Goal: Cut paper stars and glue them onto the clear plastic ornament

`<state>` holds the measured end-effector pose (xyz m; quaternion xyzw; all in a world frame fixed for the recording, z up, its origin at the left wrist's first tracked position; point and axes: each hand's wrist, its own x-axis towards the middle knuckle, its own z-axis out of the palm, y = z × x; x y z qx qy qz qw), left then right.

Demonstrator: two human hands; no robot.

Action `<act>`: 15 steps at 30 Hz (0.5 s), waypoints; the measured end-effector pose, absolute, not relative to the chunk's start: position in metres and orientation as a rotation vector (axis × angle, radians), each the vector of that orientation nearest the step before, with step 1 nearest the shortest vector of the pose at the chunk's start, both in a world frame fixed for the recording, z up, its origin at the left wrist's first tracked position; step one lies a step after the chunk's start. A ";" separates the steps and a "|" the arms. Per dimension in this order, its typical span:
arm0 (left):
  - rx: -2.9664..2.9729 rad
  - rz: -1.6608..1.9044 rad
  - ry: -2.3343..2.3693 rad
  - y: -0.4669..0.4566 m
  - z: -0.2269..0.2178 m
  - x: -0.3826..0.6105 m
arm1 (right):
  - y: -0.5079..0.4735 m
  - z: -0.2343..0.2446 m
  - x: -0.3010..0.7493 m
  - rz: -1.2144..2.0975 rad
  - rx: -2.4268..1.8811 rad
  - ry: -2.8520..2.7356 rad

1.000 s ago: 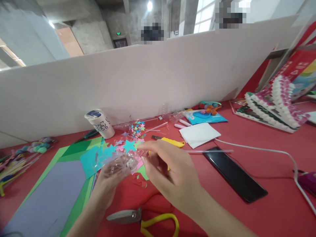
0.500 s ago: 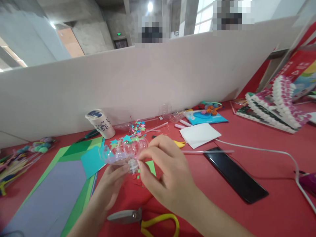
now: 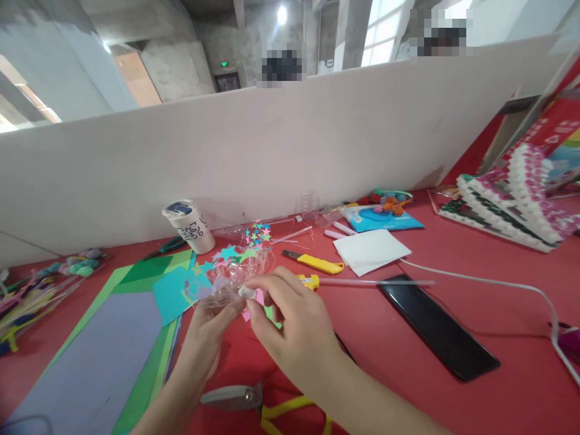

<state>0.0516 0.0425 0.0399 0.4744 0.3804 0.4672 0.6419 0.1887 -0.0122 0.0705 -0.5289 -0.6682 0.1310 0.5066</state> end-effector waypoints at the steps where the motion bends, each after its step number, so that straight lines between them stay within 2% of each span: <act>1: 1.073 1.054 0.868 0.042 0.041 0.052 | -0.012 0.071 0.189 0.329 -1.275 -1.608; 10: 1.055 1.078 0.928 0.039 0.036 0.052 | -0.011 0.070 0.185 0.437 -1.311 -1.530; 15: 1.042 1.030 0.859 0.040 0.036 0.051 | -0.011 0.069 0.185 0.369 -1.283 -1.578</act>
